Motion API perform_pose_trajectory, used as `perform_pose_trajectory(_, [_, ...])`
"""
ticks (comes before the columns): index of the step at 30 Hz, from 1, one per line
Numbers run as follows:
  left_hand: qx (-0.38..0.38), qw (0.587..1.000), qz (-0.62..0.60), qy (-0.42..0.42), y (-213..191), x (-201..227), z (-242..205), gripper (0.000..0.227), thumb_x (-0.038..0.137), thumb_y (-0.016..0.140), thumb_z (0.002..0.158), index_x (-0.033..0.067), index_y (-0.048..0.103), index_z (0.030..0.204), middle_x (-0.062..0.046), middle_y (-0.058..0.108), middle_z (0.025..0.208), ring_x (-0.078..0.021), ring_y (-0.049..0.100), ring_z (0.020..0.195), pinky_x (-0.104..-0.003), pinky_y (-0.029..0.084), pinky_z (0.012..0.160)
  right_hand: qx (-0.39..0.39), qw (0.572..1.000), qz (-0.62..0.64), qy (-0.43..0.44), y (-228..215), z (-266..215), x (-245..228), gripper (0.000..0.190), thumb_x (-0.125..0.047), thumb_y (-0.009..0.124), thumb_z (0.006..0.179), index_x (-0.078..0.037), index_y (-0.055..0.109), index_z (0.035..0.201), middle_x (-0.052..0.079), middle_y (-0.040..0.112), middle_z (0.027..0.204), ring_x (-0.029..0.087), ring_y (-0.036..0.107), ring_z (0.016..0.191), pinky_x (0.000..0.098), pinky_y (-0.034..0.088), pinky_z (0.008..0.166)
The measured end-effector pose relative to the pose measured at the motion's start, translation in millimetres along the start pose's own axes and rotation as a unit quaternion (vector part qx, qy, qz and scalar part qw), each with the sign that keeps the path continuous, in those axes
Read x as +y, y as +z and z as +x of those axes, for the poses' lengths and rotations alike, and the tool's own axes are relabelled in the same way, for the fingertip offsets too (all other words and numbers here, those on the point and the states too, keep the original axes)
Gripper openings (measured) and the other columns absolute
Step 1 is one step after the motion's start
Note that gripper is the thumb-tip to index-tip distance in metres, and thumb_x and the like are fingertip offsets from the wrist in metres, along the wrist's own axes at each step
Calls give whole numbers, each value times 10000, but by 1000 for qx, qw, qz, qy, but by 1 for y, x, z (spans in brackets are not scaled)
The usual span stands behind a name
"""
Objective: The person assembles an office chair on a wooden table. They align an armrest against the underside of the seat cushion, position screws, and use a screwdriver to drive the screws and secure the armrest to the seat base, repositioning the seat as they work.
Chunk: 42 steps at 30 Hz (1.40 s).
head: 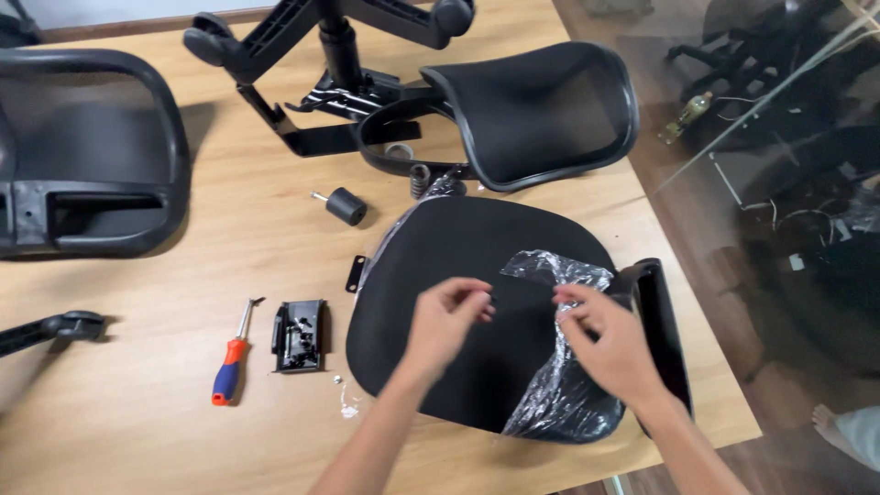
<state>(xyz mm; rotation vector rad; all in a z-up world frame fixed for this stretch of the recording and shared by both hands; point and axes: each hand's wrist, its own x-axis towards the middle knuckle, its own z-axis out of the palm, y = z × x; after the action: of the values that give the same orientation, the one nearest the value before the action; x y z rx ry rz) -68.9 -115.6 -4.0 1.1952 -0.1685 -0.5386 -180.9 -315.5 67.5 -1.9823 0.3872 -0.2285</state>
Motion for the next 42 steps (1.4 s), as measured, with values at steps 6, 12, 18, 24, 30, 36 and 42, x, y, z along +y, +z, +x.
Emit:
perform_pose_trajectory(6, [-59,981,-99,-155,65,-34,-15,138,52,651,969,-9,668,1091,-52,699,903,-101,676,820,-245,584,779,-80,992,82,49,-4,-20,34,369,-34,667,919,23,666,1283,83,752,935,91,688,803,244,572,706])
perform_pose_trajectory(12, [-91,985,-54,-134,85,-41,-19,101,60,634,991,5,644,1075,-30,666,882,-97,653,809,-246,580,763,-81,991,39,94,-24,-22,41,309,-57,681,918,0,712,1219,72,744,881,96,650,705,253,532,600])
perform_pose_trajectory(18, [-91,982,163,-16,108,-25,-20,146,74,663,964,7,683,1092,-59,687,887,-115,651,800,-271,555,741,7,994,-103,-41,-56,-12,4,266,-76,654,943,-23,716,1196,72,701,918,118,644,648,250,521,597])
perform_pose_trajectory(24, [-81,978,189,-44,137,-33,-8,184,90,616,969,16,696,1116,-88,733,935,-139,708,823,-281,592,758,61,989,-110,-73,-97,-7,39,302,-53,670,922,-4,674,1220,107,734,1051,155,688,810,276,551,731])
perform_pose_trajectory(30, [-30,985,59,-160,148,-105,13,302,100,610,970,22,588,1261,-105,730,993,-131,716,847,-283,607,753,31,985,-167,-20,-89,-17,56,288,-92,777,846,-43,738,1127,108,759,913,163,726,776,290,564,719])
perform_pose_trajectory(36, [-75,980,161,-87,154,-115,7,379,99,636,941,-35,585,1292,-167,756,1015,-196,733,825,-309,595,717,94,985,-137,-51,-83,-21,63,251,-96,718,897,-14,722,1135,96,752,978,153,702,794,294,560,735])
perform_pose_trajectory(42, [-124,972,186,-79,170,-105,10,402,37,616,932,-15,537,1323,-175,725,1054,-237,737,864,-350,581,750,78,989,83,90,-91,-32,148,181,-132,597,1009,-6,635,1132,-1,661,1011,65,599,924,245,489,812])
